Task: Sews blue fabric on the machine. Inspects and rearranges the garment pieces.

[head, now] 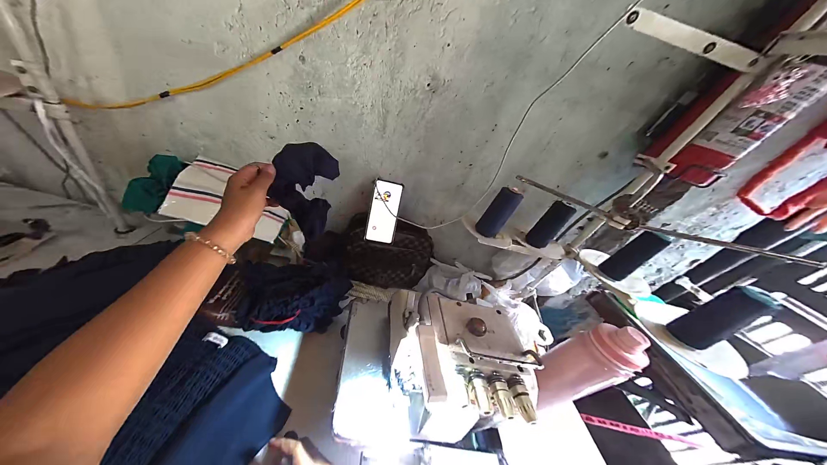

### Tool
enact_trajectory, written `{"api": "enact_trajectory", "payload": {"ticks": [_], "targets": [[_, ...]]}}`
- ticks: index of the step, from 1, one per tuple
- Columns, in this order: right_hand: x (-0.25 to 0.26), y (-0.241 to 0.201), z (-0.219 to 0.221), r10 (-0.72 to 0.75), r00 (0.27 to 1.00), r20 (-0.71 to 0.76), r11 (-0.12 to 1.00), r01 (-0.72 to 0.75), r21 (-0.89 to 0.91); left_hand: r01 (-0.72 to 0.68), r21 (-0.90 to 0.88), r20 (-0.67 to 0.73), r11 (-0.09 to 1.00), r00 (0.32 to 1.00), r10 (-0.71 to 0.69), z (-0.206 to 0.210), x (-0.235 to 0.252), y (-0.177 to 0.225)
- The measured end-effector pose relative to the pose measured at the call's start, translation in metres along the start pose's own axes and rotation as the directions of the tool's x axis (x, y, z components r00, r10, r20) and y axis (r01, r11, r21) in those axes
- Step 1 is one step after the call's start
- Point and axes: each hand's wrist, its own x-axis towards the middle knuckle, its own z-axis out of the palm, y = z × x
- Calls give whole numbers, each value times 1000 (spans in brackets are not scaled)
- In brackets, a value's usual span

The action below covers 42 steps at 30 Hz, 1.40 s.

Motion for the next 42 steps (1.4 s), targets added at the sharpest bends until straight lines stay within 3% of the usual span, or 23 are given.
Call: {"api": "enact_trajectory", "payload": {"ticks": [3,5,7,8,10,11,13,17,19,21,22,24,26,27,30,33,36,38,40,42], "targets": [[-3,-4,-2,-19,999,-29,1000,19,-5,214,-250,85,944,976,-199,-20,-54,29],[-8,-2,-1,-112,989,-93,993,114,13,358,-249,59,900,933,-355,-34,-109,41],[-16,-4,3,-100,979,-180,979,130,160,453,-277,81,848,890,-449,-59,-169,26],[-19,-10,6,1,973,-229,949,72,307,457,-364,130,812,888,-441,-68,-195,6],[-20,-29,8,233,957,-175,720,-48,693,475,-463,83,748,864,-497,-67,-248,-12],[-19,-37,7,272,954,-122,603,-71,794,494,-499,48,712,836,-547,-60,-269,-14],[-16,-53,3,305,952,-39,527,-134,839,450,-646,48,616,830,-556,-43,-295,-20],[-7,-66,-7,420,906,-57,533,-196,823,394,-695,-39,601,815,-579,-26,-310,-21],[-6,-67,-16,481,874,-62,501,-216,838,382,-763,44,521,836,-548,-34,-312,-28],[-8,-70,-28,483,873,-65,499,-213,840,448,-796,273,408,866,-418,-52,-313,-50],[-9,-72,-36,470,880,-72,526,-213,824,527,-729,417,437,848,-326,-61,-309,-61],[-9,-72,-50,396,913,-98,641,-198,741,534,-424,660,731,735,-154,-76,-303,-72],[-9,-72,-57,299,947,-117,748,-156,645,476,-247,776,844,618,-122,-78,-309,-63],[-10,-72,-59,256,960,-114,783,-137,607,435,-206,796,877,596,-108,-76,-315,-58],[-9,-73,-65,150,983,-102,874,-84,478,328,-122,755,937,643,-126,-73,-329,-49],[-11,-68,-78,46,981,-189,961,9,278,401,-82,742,912,636,-213,-82,-330,-41],[-15,-65,-85,34,978,-207,980,7,198,427,-61,731,902,634,-251,-86,-330,-35],[-17,-63,-81,24,979,-204,986,10,164,316,26,638,948,726,-259,-83,-334,-36],[-19,-63,-77,26,982,-185,998,-14,68,125,143,496,982,849,-181,-79,-338,-43],[-23,-62,-70,45,992,-120,996,-54,-76,19,142,441,990,894,-81,-80,-338,-47]]}}
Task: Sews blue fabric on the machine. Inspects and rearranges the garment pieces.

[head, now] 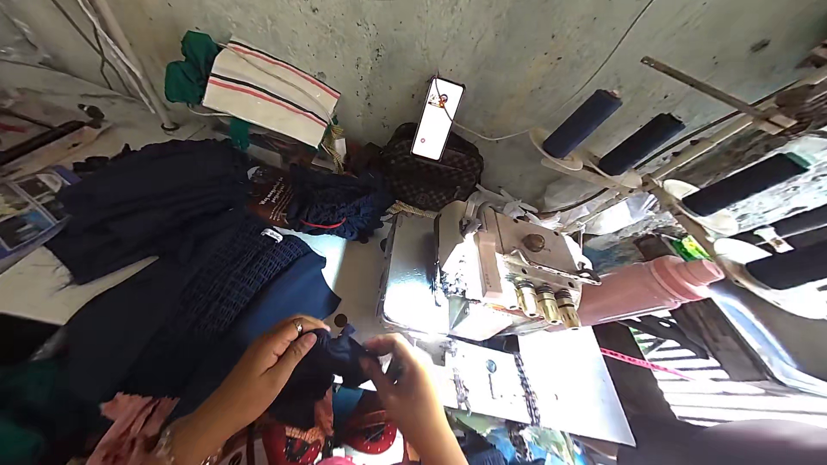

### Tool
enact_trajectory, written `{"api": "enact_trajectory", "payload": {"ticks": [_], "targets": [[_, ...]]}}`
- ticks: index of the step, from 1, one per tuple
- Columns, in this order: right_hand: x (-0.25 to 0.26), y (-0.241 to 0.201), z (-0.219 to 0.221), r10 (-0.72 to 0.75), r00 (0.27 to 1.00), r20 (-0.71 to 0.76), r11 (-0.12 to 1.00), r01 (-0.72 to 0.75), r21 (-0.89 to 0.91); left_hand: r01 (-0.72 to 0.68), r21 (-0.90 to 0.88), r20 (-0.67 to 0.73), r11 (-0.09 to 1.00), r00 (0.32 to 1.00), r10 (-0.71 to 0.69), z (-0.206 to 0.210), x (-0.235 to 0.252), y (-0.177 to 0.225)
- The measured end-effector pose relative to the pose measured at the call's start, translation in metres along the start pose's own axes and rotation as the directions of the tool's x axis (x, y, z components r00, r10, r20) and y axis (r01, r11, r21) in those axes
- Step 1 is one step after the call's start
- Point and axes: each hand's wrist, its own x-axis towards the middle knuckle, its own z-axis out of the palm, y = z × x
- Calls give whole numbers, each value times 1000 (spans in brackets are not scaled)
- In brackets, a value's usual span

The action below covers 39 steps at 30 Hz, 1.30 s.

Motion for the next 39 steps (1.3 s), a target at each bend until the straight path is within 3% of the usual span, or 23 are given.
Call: {"api": "enact_trajectory", "payload": {"ticks": [3,5,7,9,11,13,17,21,23,25,27,29,30,31,33,35,36,37,39], "targets": [[-10,6,8,114,982,150,980,-86,-182,60,-149,52,987,997,-52,-6,-3,10],[-14,13,8,154,974,166,975,-123,-183,143,-228,108,963,987,-121,-11,-5,17],[-17,23,5,146,981,125,988,-151,31,162,-211,88,964,985,-146,-12,-3,19],[-17,22,2,133,988,83,927,-153,343,114,-147,-3,983,993,-115,-8,0,13],[-14,12,4,97,995,-32,895,-73,440,13,-62,-65,998,998,-17,1,2,7],[-10,4,12,36,995,-89,943,-4,334,-53,-67,-52,996,997,50,16,0,9],[-8,11,25,18,999,-47,996,-14,84,-72,-252,77,965,993,95,25,-3,20],[-17,24,11,-27,989,-142,992,9,-128,33,-143,32,989,999,-29,-6,-3,10],[-24,21,5,-41,987,-157,991,21,-131,131,-89,-29,987,991,-134,-19,-5,1],[-30,14,0,-27,999,-40,996,30,82,177,-63,-66,982,981,-181,-26,-5,-7],[-34,3,-4,-31,989,144,912,-31,408,156,-19,-113,988,981,-157,-23,-3,-8],[-38,-2,-5,1,952,307,748,-204,631,20,134,-149,991,989,0,-14,3,-1],[-40,1,-6,35,927,374,690,-293,662,-64,257,-161,964,981,108,-8,8,3],[-43,7,-8,87,909,408,703,-346,621,-130,381,-163,915,965,204,-2,14,6],[-52,26,-12,222,937,270,913,-296,279,-203,575,-105,793,943,317,14,25,5],[-58,33,-11,109,991,-83,992,-113,-47,-241,654,-50,717,932,359,35,33,4],[-58,26,-11,16,980,-198,1000,-18,-13,-256,650,-37,715,930,367,47,34,6],[-57,11,-10,-26,970,-242,989,61,136,-266,615,-36,742,931,363,60,32,8],[-55,-25,2,-50,976,-214,836,158,526,-252,482,-42,839,950,310,83,27,14]]}}
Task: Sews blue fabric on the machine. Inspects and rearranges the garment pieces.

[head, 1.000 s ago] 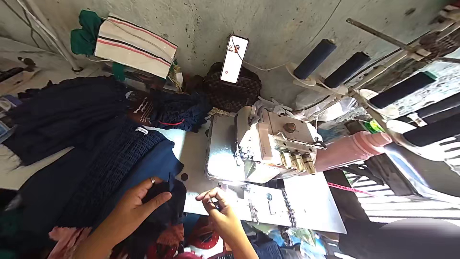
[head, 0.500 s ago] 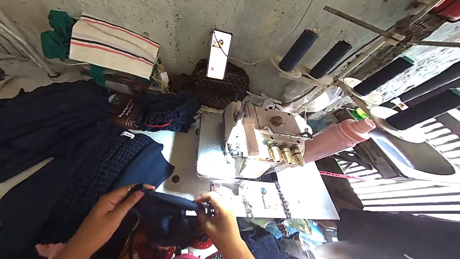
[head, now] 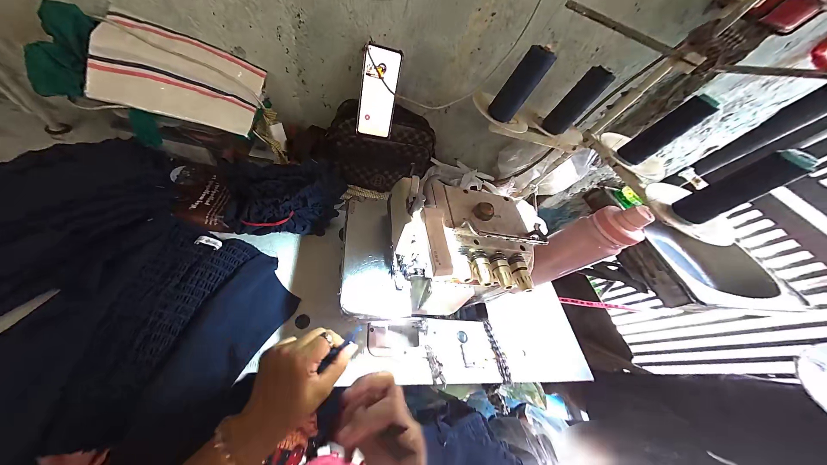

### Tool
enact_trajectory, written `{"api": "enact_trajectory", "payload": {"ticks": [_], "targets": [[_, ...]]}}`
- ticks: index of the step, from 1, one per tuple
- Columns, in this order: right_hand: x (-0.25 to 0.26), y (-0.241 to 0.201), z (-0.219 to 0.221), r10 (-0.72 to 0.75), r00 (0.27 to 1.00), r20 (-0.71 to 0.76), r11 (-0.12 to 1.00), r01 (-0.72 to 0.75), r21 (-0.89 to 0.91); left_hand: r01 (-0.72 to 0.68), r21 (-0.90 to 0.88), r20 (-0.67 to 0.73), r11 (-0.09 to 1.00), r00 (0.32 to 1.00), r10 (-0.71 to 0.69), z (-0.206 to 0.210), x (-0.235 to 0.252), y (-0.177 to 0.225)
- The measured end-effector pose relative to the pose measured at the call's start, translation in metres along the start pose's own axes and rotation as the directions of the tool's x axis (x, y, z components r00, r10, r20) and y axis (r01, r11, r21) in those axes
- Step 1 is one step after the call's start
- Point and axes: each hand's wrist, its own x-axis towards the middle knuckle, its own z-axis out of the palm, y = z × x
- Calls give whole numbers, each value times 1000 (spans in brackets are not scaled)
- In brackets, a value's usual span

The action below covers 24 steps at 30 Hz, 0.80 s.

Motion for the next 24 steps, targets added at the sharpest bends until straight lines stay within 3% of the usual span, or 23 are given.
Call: {"api": "enact_trajectory", "payload": {"ticks": [1,3,5,7,11,14,18,20,22,24], "targets": [[-1,-3,14,11,999,33,989,-15,145,46,-95,14,994,999,-45,7,0,7],[-5,14,31,-13,999,30,966,5,260,158,-272,37,949,987,-154,13,2,12],[-4,42,33,-22,989,-147,970,57,236,230,-384,39,894,972,-233,14,2,8],[1,58,27,39,950,-310,987,11,159,229,-419,9,878,969,-249,14,0,3],[10,69,12,142,958,-247,989,-126,78,114,-181,-73,977,989,-129,10,-4,5],[14,61,4,203,949,-240,979,-202,30,-1,-10,-59,1000,998,1,5,-4,2],[9,59,-14,75,981,-178,988,-98,-123,-131,70,-17,989,991,133,-6,-9,-6],[11,47,-15,227,958,-177,973,-232,-10,-71,-93,41,993,996,76,-13,-12,-11],[15,36,-12,476,868,-138,876,-455,160,111,-294,164,949,984,-64,-21,-14,-14],[19,34,-11,640,767,-48,741,-599,304,270,-375,293,887,942,-163,-28,-14,-16]]}}
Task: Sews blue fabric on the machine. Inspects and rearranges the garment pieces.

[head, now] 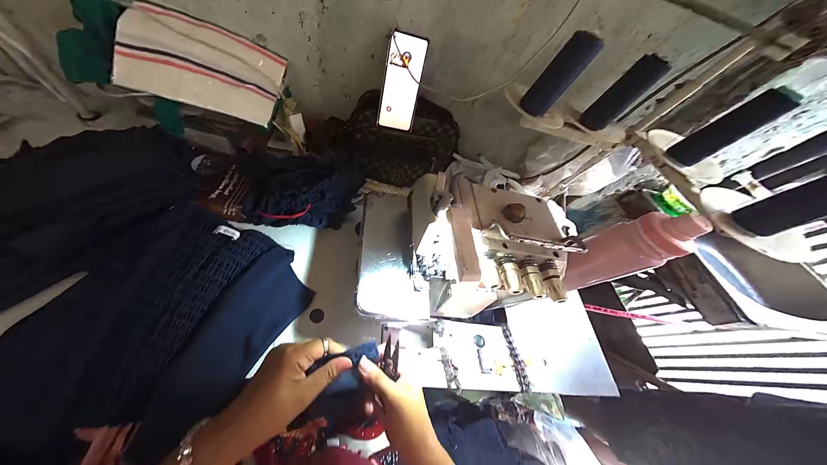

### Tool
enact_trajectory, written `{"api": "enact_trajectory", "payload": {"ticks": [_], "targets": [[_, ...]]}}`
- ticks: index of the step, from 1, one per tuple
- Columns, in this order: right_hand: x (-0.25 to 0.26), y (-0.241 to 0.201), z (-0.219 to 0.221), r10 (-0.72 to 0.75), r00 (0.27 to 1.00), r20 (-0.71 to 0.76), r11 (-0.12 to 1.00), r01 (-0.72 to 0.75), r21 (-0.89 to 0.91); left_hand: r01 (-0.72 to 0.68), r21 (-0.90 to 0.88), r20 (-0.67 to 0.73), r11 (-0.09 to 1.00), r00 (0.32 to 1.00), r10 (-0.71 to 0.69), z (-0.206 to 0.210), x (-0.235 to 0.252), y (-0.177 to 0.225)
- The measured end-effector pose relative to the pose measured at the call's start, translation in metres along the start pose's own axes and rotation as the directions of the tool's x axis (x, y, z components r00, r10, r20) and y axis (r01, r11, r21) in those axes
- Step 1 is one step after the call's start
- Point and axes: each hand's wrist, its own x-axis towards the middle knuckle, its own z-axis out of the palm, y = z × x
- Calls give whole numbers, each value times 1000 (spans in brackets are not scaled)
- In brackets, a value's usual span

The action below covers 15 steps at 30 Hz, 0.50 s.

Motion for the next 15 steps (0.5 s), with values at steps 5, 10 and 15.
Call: {"api": "enact_trajectory", "payload": {"ticks": [5,10,15], "targets": [[11,1,-2,263,961,85,943,-275,186,133,-26,44,991,990,-132,-4,1,-6],[13,11,2,129,991,36,989,-131,70,120,77,15,990,992,-121,-2,1,-6],[9,11,1,18,1000,24,999,-19,50,-11,99,20,995,1000,10,-3,-1,-8]]}}
